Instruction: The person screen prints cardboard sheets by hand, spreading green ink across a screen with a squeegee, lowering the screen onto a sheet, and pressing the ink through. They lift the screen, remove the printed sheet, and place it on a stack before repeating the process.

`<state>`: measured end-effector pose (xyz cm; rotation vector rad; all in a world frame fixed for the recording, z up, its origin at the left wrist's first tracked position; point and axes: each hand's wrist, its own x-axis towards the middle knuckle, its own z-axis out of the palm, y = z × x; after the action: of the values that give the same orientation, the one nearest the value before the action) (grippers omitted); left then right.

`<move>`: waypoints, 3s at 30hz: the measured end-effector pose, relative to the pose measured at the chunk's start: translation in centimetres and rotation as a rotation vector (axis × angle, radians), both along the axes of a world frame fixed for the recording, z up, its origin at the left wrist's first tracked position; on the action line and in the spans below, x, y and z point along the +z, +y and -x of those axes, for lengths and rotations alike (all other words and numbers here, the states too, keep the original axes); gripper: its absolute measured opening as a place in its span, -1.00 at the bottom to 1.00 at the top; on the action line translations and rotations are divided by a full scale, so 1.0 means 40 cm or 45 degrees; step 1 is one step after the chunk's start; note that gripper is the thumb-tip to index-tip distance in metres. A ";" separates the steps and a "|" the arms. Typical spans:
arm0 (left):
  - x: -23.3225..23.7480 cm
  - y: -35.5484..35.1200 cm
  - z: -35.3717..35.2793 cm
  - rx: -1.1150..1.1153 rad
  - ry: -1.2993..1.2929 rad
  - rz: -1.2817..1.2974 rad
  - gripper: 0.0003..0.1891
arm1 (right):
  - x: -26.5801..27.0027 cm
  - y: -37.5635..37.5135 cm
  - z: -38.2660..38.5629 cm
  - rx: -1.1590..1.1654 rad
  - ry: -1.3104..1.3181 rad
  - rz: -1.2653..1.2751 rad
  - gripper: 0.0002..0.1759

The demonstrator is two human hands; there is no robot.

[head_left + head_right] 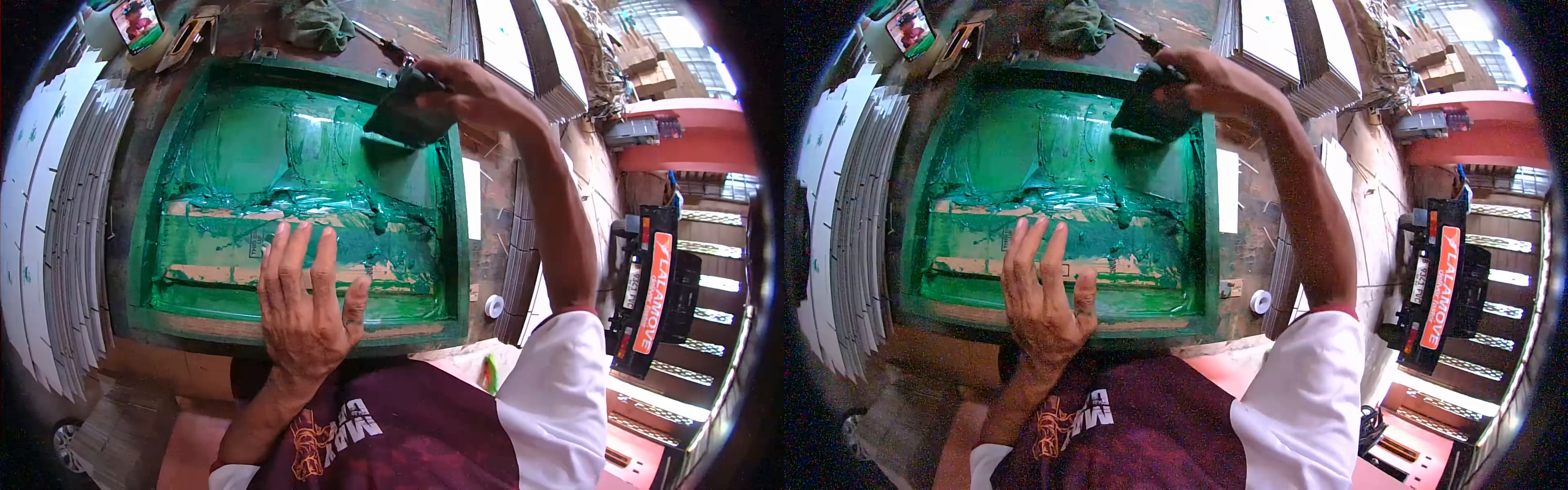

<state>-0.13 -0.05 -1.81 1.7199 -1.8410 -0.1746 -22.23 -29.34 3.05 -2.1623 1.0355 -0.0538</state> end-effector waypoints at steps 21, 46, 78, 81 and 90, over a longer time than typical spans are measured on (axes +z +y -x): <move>-0.004 0.004 -0.003 -0.040 0.079 0.037 -0.55 | -0.025 0.427 -0.007 -0.136 0.035 0.689 -0.52; 0.002 0.002 -0.011 -0.044 0.092 -0.004 -0.57 | -0.101 0.234 -0.024 -0.040 -0.069 1.020 -0.53; -0.046 0.012 0.011 -0.097 0.295 0.339 -0.73 | -0.075 0.374 -0.467 0.345 -0.114 1.227 -0.55; -0.035 0.014 0.003 -0.099 0.276 0.320 -0.73 | -0.034 0.282 -0.502 0.182 -0.111 1.032 -0.55; -0.042 0.014 0.010 -0.084 0.286 0.357 -0.76 | -0.099 0.233 -0.528 0.223 -0.089 1.132 -0.46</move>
<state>-0.52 0.52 -3.51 1.3901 -1.6695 -0.1236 -1.12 -20.02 -0.92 -3.0020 0.8567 -0.6014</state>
